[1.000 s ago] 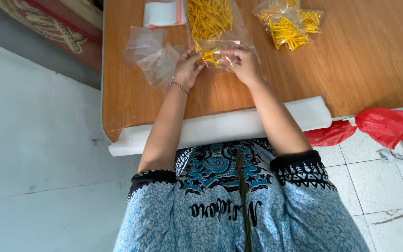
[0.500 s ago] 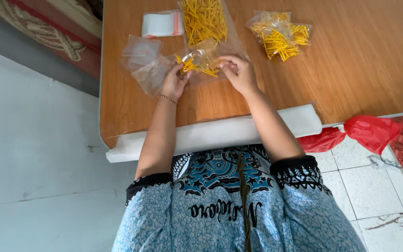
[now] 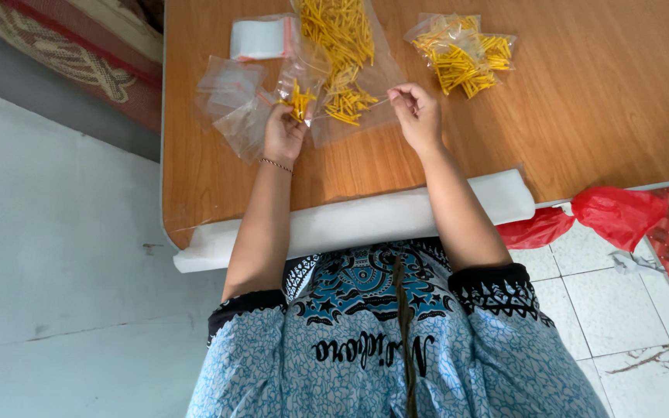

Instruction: The person places yellow plastic items into small clear plastic bags by hand.

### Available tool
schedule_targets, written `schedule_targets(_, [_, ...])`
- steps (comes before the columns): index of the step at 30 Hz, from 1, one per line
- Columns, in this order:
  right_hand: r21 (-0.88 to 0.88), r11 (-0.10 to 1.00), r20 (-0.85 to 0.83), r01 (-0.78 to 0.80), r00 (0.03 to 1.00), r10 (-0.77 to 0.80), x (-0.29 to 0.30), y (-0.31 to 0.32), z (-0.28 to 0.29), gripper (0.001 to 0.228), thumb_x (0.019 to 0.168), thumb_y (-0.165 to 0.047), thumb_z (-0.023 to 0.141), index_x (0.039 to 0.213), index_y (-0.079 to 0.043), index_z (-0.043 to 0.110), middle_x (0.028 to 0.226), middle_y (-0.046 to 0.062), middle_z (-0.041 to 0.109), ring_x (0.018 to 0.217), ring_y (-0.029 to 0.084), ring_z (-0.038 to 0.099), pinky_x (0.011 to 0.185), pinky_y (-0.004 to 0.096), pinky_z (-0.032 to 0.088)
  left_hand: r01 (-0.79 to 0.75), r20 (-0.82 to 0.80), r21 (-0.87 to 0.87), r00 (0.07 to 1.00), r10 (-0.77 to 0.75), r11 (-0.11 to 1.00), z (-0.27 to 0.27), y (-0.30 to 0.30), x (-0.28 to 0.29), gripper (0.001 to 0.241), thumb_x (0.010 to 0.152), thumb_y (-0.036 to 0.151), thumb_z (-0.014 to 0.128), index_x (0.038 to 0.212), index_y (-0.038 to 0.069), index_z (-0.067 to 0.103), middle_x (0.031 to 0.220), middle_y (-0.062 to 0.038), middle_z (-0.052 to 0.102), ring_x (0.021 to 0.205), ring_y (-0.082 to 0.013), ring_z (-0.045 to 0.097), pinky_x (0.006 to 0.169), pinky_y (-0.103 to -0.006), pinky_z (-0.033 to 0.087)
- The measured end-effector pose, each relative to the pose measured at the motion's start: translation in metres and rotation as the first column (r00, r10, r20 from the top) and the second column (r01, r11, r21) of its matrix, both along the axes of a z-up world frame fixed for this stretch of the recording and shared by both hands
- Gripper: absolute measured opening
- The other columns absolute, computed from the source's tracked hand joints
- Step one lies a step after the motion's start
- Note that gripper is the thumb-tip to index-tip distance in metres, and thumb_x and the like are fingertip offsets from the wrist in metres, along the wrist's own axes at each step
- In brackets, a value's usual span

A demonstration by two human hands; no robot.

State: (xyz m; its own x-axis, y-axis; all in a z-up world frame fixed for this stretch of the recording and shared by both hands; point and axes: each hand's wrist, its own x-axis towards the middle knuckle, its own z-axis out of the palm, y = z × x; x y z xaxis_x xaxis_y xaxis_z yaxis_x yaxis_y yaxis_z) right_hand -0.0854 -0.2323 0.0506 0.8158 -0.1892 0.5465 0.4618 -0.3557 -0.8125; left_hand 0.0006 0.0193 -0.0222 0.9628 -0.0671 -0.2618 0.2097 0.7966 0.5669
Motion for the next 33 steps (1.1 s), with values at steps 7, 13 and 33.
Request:
schedule_targets(7, [-0.179, 0.971, -0.099, -0.158, 0.985, 0.141, -0.022, 0.015, 0.027, 0.017, 0.087, -0.019, 0.054, 0.073, -0.015, 0.062, 0.059, 0.002, 0.06, 0.047, 0.013, 0.045, 0.047, 0.023, 0.037, -0.044, -0.021, -0.025, 0.999, 0.044, 0.999, 0.032, -0.008, -0.019, 0.013, 0.064, 0.006, 0.059, 0.074, 0.01, 0.052, 0.075, -0.002, 0.054, 0.068, -0.0172, 0.06, 0.067, -0.0291, 0.056])
schedule_targets(13, [-0.481, 0.818, -0.332, -0.314, 0.929, 0.162, -0.037, 0.032, 0.053, 0.038, 0.093, -0.033, 0.037, 0.073, -0.011, 0.06, 0.069, 0.009, 0.064, 0.071, 0.033, 0.06, 0.065, 0.039, 0.047, -0.035, -0.011, -0.063, 0.999, 0.035, 0.997, 0.047, -0.016, -0.032, 0.013, 0.065, 0.007, 0.058, 0.075, 0.01, 0.05, 0.074, 0.0, 0.052, 0.067, -0.0147, 0.059, 0.065, -0.027, 0.054])
schedule_targets(33, [-0.581, 0.805, 0.035, -0.124, 0.984, 0.177, -0.045, 0.027, 0.045, 0.032, 0.092, -0.032, 0.044, 0.074, -0.01, 0.058, 0.064, 0.012, 0.058, 0.067, 0.032, 0.058, 0.064, 0.039, 0.047, -0.082, 0.046, 0.088, 0.996, 0.078, 0.993, 0.02, 0.007, -0.015, 0.015, 0.066, 0.013, 0.057, 0.08, 0.012, 0.052, 0.074, 0.003, 0.056, 0.067, -0.0112, 0.061, 0.061, -0.0214, 0.05])
